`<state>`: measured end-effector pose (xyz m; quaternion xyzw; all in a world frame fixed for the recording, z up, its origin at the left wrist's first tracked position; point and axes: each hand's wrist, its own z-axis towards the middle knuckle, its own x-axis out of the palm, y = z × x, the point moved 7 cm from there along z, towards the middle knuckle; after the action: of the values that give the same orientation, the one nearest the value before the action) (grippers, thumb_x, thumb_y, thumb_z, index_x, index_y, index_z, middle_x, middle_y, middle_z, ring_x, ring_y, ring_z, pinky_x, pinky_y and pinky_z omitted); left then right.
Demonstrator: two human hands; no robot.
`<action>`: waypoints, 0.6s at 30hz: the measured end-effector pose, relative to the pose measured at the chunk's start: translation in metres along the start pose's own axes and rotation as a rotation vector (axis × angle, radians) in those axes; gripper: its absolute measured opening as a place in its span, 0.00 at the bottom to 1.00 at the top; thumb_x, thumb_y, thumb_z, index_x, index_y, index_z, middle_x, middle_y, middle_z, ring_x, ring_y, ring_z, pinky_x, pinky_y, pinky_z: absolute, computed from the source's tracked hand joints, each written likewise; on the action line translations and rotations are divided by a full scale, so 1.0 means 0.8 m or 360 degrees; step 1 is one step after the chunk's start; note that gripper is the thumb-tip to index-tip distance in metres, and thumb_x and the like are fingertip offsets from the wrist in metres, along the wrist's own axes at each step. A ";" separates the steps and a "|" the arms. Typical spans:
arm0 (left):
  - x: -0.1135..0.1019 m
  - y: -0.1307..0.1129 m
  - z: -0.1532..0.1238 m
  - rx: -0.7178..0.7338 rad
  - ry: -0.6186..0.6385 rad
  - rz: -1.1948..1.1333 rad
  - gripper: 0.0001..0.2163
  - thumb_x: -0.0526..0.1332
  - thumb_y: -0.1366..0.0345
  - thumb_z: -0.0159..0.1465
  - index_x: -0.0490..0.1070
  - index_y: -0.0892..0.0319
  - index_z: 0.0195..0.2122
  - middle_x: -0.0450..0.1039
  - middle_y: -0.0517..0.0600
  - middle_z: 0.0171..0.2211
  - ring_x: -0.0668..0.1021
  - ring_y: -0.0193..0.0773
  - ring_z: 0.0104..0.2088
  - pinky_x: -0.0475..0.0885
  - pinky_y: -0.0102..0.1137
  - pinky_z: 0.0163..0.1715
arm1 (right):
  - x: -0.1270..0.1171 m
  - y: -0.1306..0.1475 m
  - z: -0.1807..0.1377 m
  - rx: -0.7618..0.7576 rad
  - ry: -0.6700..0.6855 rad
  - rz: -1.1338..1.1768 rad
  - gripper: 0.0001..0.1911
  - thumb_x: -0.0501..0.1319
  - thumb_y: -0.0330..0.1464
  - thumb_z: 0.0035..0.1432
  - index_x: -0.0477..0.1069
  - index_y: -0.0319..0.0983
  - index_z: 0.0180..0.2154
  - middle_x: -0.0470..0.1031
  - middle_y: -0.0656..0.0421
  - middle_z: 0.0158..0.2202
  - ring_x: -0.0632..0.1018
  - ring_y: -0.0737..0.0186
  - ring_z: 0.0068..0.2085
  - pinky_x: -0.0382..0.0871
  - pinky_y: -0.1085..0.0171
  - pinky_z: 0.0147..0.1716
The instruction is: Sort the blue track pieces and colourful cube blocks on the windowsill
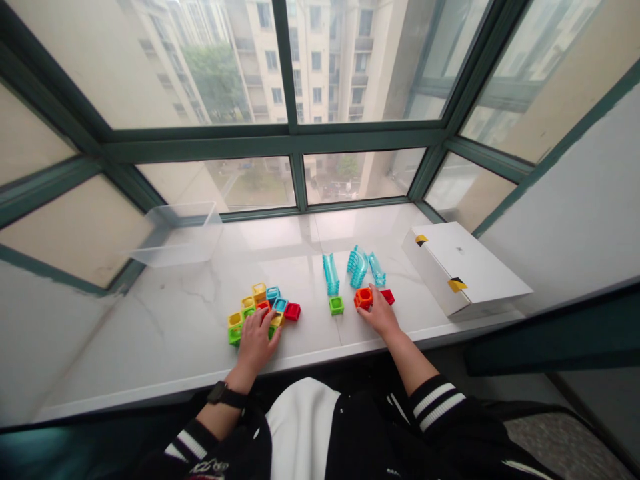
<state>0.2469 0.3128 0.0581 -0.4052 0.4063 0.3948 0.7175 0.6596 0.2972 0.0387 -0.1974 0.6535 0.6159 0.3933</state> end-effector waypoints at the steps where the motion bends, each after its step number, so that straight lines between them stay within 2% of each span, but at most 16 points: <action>1: 0.001 0.000 0.000 0.0005 -0.0002 0.0005 0.21 0.60 0.60 0.68 0.73 0.56 0.61 0.72 0.61 0.62 0.71 0.59 0.64 0.61 0.55 0.68 | -0.002 -0.001 -0.002 0.0005 -0.0001 0.0016 0.47 0.68 0.43 0.55 0.56 0.41 0.71 0.69 0.44 0.67 0.79 0.42 0.59 0.75 0.45 0.58; 5: 0.003 0.002 -0.001 0.0021 -0.0007 0.0032 0.21 0.60 0.60 0.69 0.73 0.57 0.62 0.71 0.62 0.62 0.71 0.59 0.64 0.62 0.56 0.67 | -0.018 -0.001 -0.011 -0.0004 -0.0046 0.0114 0.48 0.69 0.46 0.55 0.55 0.42 0.72 0.70 0.43 0.65 0.81 0.45 0.55 0.78 0.47 0.55; 9: 0.004 0.002 -0.001 0.0015 -0.0013 0.0034 0.21 0.60 0.60 0.69 0.73 0.57 0.61 0.72 0.62 0.62 0.71 0.59 0.64 0.62 0.56 0.67 | -0.048 0.013 -0.019 -0.0054 -0.0155 0.0078 0.44 0.68 0.46 0.57 0.58 0.41 0.70 0.72 0.45 0.61 0.82 0.47 0.50 0.80 0.46 0.53; 14: 0.005 0.003 -0.001 0.0005 -0.0003 0.0018 0.21 0.60 0.60 0.69 0.73 0.56 0.62 0.71 0.61 0.62 0.71 0.58 0.64 0.61 0.55 0.68 | -0.094 0.064 -0.036 -0.0324 -0.0516 0.0097 0.28 0.63 0.42 0.65 0.68 0.40 0.63 0.77 0.49 0.50 0.81 0.51 0.45 0.80 0.49 0.50; 16: 0.006 0.004 -0.002 0.0004 0.0007 0.0025 0.21 0.60 0.60 0.69 0.73 0.56 0.62 0.71 0.61 0.63 0.70 0.58 0.64 0.60 0.55 0.68 | -0.098 0.091 -0.045 -0.0454 -0.0574 0.0189 0.21 0.61 0.39 0.68 0.71 0.41 0.59 0.77 0.51 0.47 0.81 0.53 0.43 0.81 0.53 0.46; 18: 0.007 0.004 -0.001 0.0006 0.0027 0.0054 0.22 0.60 0.60 0.69 0.72 0.56 0.63 0.70 0.61 0.63 0.70 0.58 0.64 0.59 0.55 0.69 | -0.088 0.117 -0.052 -0.0568 -0.0509 0.0306 0.16 0.59 0.36 0.69 0.74 0.42 0.55 0.78 0.53 0.45 0.81 0.56 0.40 0.80 0.56 0.42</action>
<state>0.2460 0.3141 0.0519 -0.4002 0.4200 0.4028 0.7080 0.6214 0.2565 0.1499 -0.1008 0.4798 0.7794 0.3901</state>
